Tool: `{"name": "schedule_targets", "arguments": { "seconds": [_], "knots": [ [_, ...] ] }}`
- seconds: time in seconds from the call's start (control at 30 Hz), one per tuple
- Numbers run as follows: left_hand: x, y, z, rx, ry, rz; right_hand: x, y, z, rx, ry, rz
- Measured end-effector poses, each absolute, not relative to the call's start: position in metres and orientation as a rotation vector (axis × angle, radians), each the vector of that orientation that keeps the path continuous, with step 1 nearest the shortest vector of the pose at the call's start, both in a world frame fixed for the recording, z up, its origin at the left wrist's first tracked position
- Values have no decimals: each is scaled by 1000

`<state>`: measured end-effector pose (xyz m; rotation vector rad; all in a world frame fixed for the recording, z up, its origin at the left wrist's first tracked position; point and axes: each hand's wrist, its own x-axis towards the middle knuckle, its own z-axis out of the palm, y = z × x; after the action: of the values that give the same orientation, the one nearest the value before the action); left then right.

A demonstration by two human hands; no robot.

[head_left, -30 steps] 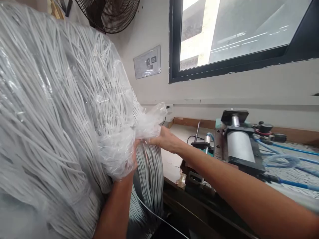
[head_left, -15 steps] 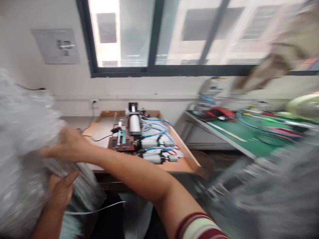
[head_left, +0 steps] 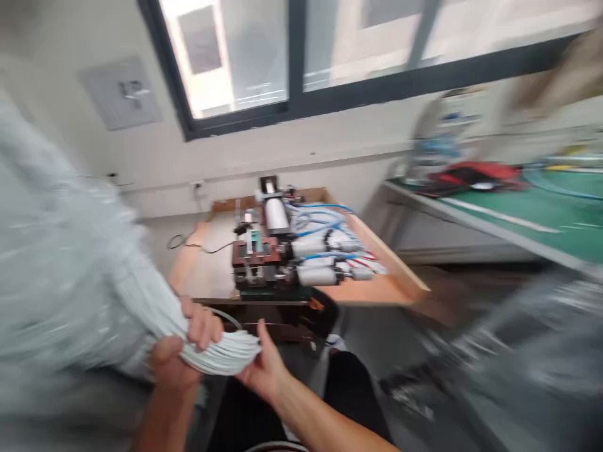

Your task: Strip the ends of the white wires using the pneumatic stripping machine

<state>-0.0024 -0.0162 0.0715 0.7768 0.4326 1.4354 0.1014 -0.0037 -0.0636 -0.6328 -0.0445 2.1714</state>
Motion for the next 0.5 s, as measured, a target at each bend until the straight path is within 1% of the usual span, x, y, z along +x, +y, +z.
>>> {"name": "schedule_targets", "arguments": {
  "seconds": [0.2, 0.4, 0.5],
  "knots": [
    [-25, -55, 77, 655, 272, 1445, 79, 35, -74, -713, -119, 2403],
    [-43, -62, 65, 647, 218, 1464, 83, 39, -80, -791, -144, 2323],
    [-42, -45, 55, 515, 352, 1502, 102, 14, -88, -890, -178, 2309]
  ]
}}
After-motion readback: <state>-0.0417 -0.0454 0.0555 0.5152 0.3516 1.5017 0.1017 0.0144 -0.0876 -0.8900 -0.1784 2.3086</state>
